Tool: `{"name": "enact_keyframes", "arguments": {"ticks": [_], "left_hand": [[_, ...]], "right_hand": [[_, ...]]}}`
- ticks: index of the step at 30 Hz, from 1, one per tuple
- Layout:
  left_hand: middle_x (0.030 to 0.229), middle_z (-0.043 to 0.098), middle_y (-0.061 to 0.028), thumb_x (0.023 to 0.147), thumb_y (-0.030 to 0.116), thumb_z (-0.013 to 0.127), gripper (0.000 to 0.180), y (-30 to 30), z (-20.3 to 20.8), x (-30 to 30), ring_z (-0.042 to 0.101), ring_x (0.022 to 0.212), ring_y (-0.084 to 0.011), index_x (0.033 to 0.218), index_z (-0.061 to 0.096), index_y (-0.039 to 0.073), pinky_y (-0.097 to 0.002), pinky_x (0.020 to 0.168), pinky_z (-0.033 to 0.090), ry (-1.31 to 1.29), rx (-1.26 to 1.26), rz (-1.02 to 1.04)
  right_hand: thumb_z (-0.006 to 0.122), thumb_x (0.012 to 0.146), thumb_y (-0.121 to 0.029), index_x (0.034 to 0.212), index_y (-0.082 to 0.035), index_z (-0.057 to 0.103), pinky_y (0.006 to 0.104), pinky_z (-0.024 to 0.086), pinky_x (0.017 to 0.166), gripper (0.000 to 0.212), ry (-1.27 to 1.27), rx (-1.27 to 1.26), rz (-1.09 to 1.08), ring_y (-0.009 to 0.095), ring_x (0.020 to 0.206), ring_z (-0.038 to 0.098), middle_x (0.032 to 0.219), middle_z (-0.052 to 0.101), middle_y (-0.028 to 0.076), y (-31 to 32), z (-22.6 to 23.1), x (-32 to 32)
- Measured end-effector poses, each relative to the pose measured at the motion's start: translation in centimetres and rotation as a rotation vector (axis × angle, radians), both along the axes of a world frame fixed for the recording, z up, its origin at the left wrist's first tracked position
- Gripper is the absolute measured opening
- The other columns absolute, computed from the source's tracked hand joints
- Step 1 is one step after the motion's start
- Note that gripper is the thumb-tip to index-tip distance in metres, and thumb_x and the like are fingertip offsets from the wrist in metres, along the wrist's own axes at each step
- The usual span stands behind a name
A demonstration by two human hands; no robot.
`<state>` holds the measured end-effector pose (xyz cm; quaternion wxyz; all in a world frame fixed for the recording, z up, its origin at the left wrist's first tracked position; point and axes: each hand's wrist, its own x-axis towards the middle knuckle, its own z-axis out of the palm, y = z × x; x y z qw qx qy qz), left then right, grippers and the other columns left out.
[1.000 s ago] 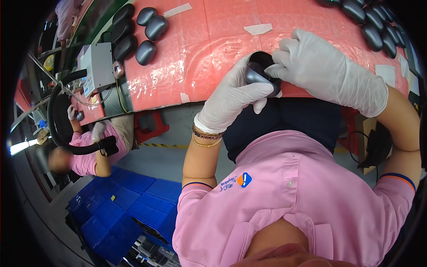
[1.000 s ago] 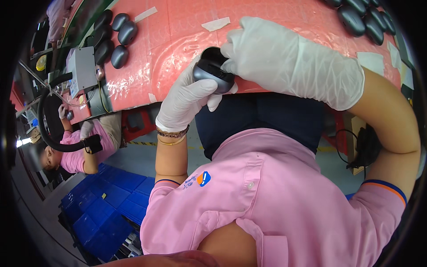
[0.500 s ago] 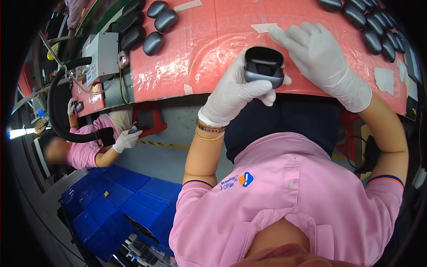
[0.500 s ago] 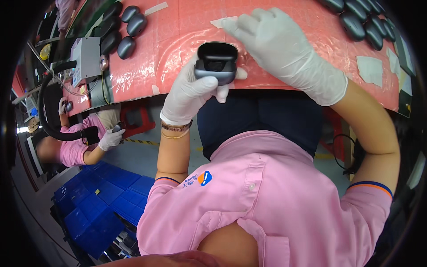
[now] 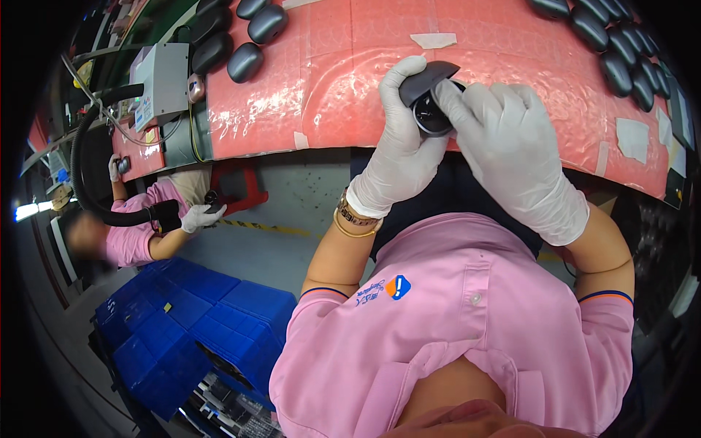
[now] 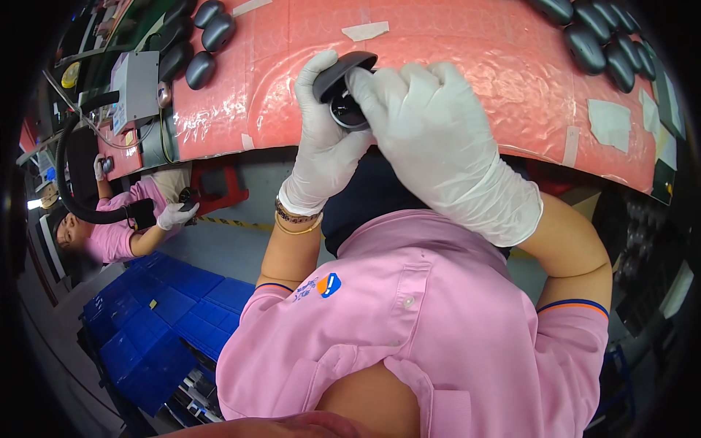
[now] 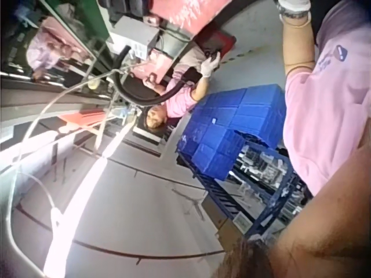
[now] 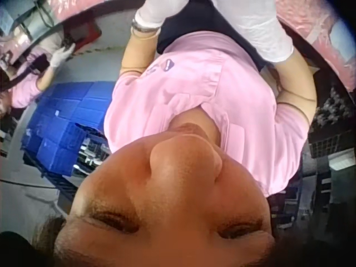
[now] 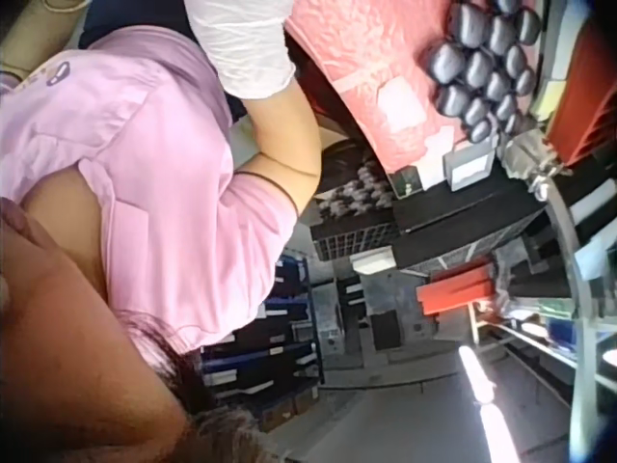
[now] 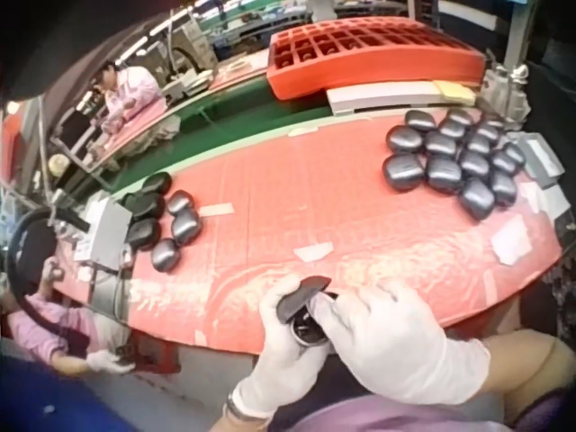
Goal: Cleaning and inspecting electronic earbud cases on an assembly line.
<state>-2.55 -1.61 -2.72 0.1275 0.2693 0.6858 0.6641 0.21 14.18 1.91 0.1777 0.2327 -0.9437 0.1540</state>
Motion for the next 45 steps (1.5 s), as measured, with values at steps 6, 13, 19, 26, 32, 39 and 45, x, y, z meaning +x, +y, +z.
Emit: {"name": "enact_keyframes", "arguments": {"ticks": [6, 13, 19, 26, 32, 39, 45], "left_hand": [[0.12, 0.046, -0.014, 0.081, -0.022, 0.043, 0.071, 0.7, 0.5, 0.0, 0.058, 0.093, -0.0181, 0.135, 0.013, 0.012, -0.0305, 0.082, 0.052, -0.145, 0.188, 0.002], [0.118, 0.048, -0.0151, 0.083, -0.019, 0.043, 0.068, 0.3, 1.2, 0.0, 0.062, 0.094, -0.0221, 0.135, 0.012, 0.013, -0.0316, 0.082, 0.054, -0.428, 0.325, -0.038], [0.127, 0.046, -0.0181, 0.078, -0.018, 0.05, 0.08, 0.0, -0.3, -0.2, 0.053, 0.113, -0.0253, 0.141, 0.011, 0.012, -0.0361, 0.096, 0.045, -0.038, 0.134, -0.047], [0.132, 0.038, -0.0109, 0.072, -0.023, 0.044, 0.087, 0.5, -0.3, 0.8, 0.045, 0.115, -0.0172, 0.142, 0.007, 0.013, -0.0314, 0.097, 0.04, 0.018, 0.075, 0.021], [0.132, 0.038, -0.0118, 0.073, -0.021, 0.048, 0.088, 0.5, -1.3, 0.8, 0.045, 0.115, -0.0175, 0.142, 0.007, 0.015, -0.0323, 0.098, 0.039, 0.033, 0.064, 0.02], [0.132, 0.038, -0.0122, 0.074, -0.018, 0.055, 0.089, 0.6, -0.6, 1.1, 0.044, 0.116, -0.0188, 0.141, 0.007, 0.014, -0.0345, 0.101, 0.037, 0.032, 0.011, 0.051], [0.131, 0.038, -0.0111, 0.07, -0.022, 0.047, 0.089, 0.4, -1.0, 1.1, 0.044, 0.116, -0.0184, 0.141, 0.007, 0.013, -0.0336, 0.098, 0.039, 0.095, 0.074, 0.012]], "right_hand": [[0.065, 0.068, -0.001, 0.11, -0.01, 0.063, 0.0344, 0.041, 0.068, 0.043, -0.01, 0.071, -0.043, 0.022, 0.071, 0.051, 0.08, 0.049, 0.006, 1.9, 0.5, -0.7], [0.059, 0.072, 0.008, 0.108, -0.008, 0.067, 0.0323, 0.042, 0.065, 0.04, -0.174, -0.392, -0.171, 0.021, 0.066, 0.052, 0.071, 0.051, 0.007, 3.9, -0.8, 0.2], [0.063, 0.069, 0.002, 0.122, -0.008, 0.058, 0.0356, 0.042, 0.071, 0.053, -0.137, -0.257, 0.086, 0.022, 0.073, 0.052, 0.08, 0.05, 0.005, 0.3, -0.1, 0.7], [0.064, 0.07, -0.004, 0.116, -0.007, 0.058, 0.035, 0.04, 0.073, 0.045, -0.088, 0.04, -0.159, 0.021, 0.075, 0.051, 0.082, 0.049, 0.004, -0.4, 0.1, 0.9], [0.064, 0.07, -0.003, 0.111, -0.007, 0.061, 0.0355, 0.039, 0.071, 0.041, -0.117, -0.15, -0.044, 0.022, 0.074, 0.051, 0.082, 0.049, 0.005, -0.5, 0.4, 0.9], [0.062, 0.067, 0.0, 0.105, -0.007, 0.062, 0.036, 0.039, 0.069, 0.039, -0.023, -0.075, -0.096, 0.022, 0.072, 0.05, 0.077, 0.048, 0.005, 0.7, 0.0, 0.3], [0.063, 0.067, -0.001, 0.104, -0.007, 0.062, 0.0361, 0.039, 0.071, 0.037, -0.043, -0.143, 0.044, 0.023, 0.074, 0.051, 0.08, 0.048, 0.005, -0.8, 0.5, 0.7]]}}
